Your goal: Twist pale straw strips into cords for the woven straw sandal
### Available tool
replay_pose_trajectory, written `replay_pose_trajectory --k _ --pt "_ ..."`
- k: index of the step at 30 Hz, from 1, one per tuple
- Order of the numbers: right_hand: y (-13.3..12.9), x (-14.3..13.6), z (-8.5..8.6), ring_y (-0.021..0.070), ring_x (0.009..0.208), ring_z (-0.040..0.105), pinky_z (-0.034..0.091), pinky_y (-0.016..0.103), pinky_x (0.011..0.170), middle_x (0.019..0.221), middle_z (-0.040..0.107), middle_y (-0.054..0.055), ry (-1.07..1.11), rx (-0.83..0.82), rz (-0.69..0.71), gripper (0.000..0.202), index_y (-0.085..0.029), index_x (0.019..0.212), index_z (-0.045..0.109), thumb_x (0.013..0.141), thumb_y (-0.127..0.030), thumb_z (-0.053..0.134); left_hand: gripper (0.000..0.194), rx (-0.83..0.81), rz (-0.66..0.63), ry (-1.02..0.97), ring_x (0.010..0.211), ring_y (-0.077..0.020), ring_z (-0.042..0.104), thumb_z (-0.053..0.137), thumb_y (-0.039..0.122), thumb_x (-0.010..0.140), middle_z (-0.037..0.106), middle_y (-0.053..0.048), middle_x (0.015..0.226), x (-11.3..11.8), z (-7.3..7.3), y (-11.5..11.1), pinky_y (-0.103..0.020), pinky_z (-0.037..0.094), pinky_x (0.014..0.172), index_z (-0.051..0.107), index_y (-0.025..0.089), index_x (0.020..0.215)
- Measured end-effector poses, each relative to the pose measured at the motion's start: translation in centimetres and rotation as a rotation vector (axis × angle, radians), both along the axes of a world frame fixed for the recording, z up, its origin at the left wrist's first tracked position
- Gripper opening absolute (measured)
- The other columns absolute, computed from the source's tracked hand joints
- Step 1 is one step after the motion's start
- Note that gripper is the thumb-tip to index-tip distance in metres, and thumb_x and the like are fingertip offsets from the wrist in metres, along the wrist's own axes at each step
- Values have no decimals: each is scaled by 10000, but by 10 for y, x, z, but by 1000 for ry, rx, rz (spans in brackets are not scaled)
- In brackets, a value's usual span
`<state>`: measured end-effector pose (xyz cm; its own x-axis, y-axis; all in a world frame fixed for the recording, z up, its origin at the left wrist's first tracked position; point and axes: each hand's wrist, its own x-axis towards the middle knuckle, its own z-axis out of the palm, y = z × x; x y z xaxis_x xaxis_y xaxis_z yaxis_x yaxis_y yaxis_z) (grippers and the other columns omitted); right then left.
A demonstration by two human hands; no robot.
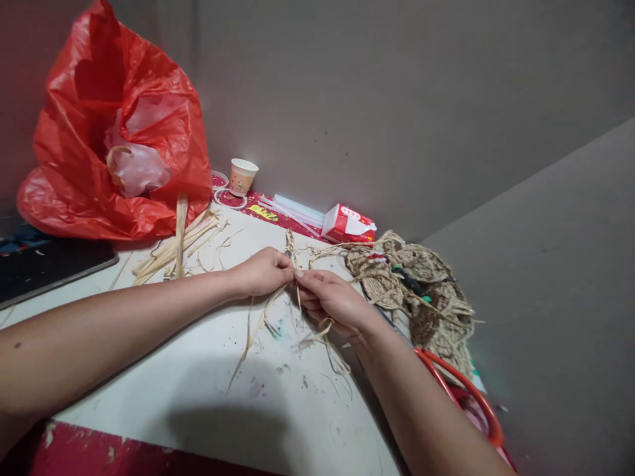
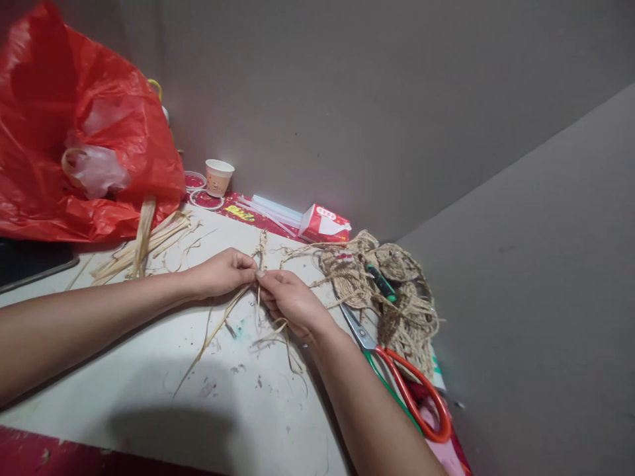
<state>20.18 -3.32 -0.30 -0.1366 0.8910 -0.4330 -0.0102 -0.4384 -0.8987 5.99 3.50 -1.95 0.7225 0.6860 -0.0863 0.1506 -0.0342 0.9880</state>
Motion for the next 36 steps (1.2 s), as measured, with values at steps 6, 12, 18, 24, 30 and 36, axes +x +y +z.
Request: replay_pose_trajectory --k 6,12,18,24,30,36 --pt "-1 9 -1 31 414 302 218 134 360 516 398 -81 31 34 51 340 -169 684 485 708 -416 716 224 -1 -12 -27 494 -78 449 521 227 767 520 24 519 1 3 0 -210 349 519 522 136 562" --pt "2 3 1 51 429 384 300 155 365 577 500 -30 32 26 30 81 -151 711 541 694 -200 603 246 1 -77 -33 539 -108 529 500 269 800 590 -20 547 1 1 0 -234 411 573 564 129 608" --pt "1 2 3 36 379 145 78 157 323 469 271 -94 -18 10 -44 179 -193 569 375 700 -167 494 224 142 -29 62 538 -89 474 519 263 780 592 -5 591 0 3 2 -215 391 563 611 120 635" --pt "2 7 4 39 378 106 53 171 328 466 219 -102 30 -25 1 276 -191 553 389 787 -292 493 232 218 -81 100 596 -99 493 479 241 798 586 -2 622 -2 11 2 -211 389 598 628 113 674" --pt "4 8 -2 34 388 135 84 150 347 501 219 -107 146 -8 -10 345 -209 575 295 775 -350 539 217 404 -79 141 613 -100 459 441 166 779 537 19 604 -2 18 0 -209 364 614 629 108 688" --pt "-1 0 -6 30 332 161 102 156 311 414 292 -102 82 36 -122 230 -181 558 440 757 -260 525 216 287 -167 204 549 -88 448 425 139 762 546 25 580 -5 20 0 -196 358 568 635 129 711"
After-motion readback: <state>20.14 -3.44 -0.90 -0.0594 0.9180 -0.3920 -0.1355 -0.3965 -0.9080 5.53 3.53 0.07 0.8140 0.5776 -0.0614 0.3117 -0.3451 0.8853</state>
